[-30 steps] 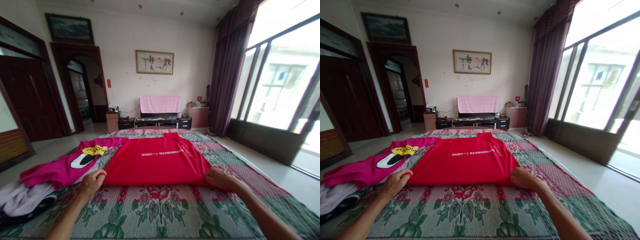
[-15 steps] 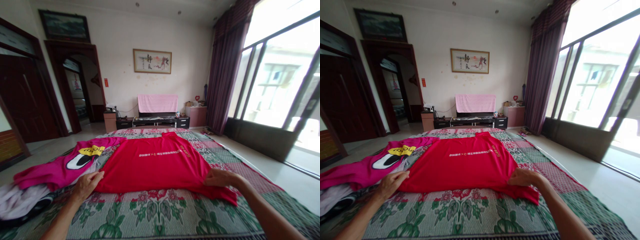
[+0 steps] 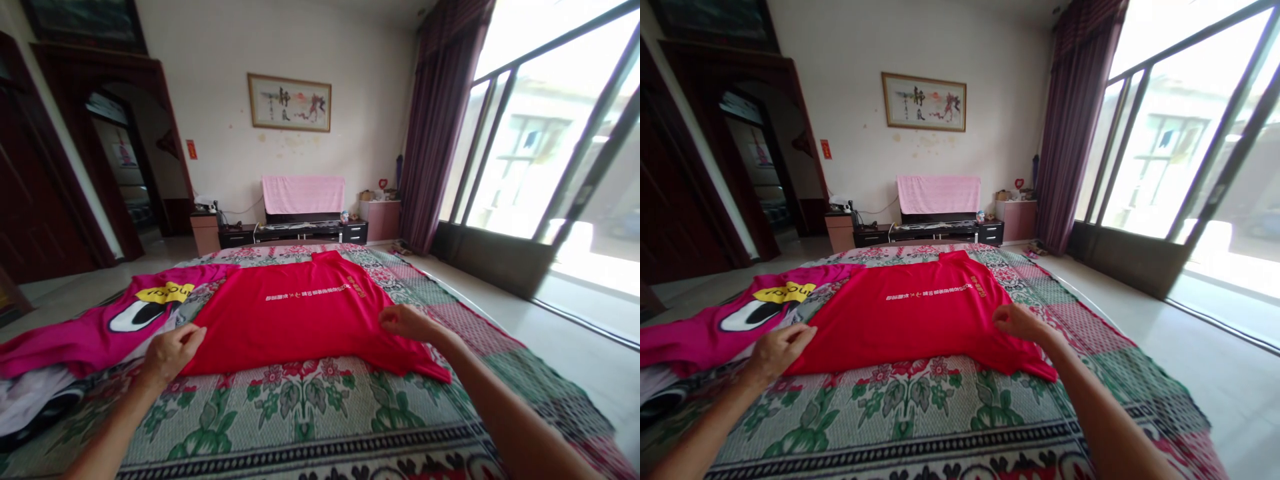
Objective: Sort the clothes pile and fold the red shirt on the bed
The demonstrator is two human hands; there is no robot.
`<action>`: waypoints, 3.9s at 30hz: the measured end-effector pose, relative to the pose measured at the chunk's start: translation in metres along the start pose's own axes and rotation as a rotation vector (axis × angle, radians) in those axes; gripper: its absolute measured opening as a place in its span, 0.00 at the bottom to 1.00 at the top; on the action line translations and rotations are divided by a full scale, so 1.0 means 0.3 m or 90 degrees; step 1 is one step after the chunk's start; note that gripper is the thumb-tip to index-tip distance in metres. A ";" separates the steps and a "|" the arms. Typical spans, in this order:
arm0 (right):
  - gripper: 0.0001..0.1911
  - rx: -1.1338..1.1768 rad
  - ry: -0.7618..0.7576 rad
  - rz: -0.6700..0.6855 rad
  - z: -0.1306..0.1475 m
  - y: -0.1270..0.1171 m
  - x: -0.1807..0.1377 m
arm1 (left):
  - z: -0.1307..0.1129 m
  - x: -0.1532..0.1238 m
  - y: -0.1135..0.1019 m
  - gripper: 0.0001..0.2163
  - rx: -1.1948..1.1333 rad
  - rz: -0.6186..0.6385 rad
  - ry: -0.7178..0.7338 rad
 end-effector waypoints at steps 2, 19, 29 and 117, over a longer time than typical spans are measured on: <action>0.13 0.008 -0.040 0.018 0.016 0.035 0.009 | -0.092 -0.023 0.021 0.13 -0.019 0.051 0.067; 0.10 0.018 -0.008 0.182 0.131 0.014 -0.104 | -0.824 -0.286 0.222 0.09 -0.196 0.192 0.424; 0.11 -0.200 -0.108 0.048 0.198 0.063 -0.114 | -0.773 -0.343 0.288 0.10 -0.279 0.153 0.377; 0.11 0.002 0.002 0.177 -0.020 -0.008 -0.092 | -0.012 -0.092 -0.152 0.13 0.068 0.359 -0.059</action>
Point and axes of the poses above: each hand's wrist, its own x-axis towards the middle knuckle, its own y-axis out of the palm, z = x × y, the point moved 1 cm from there along x, towards the middle knuckle, and after that the axes turned 13 degrees about -z, right-handed, at the moved point
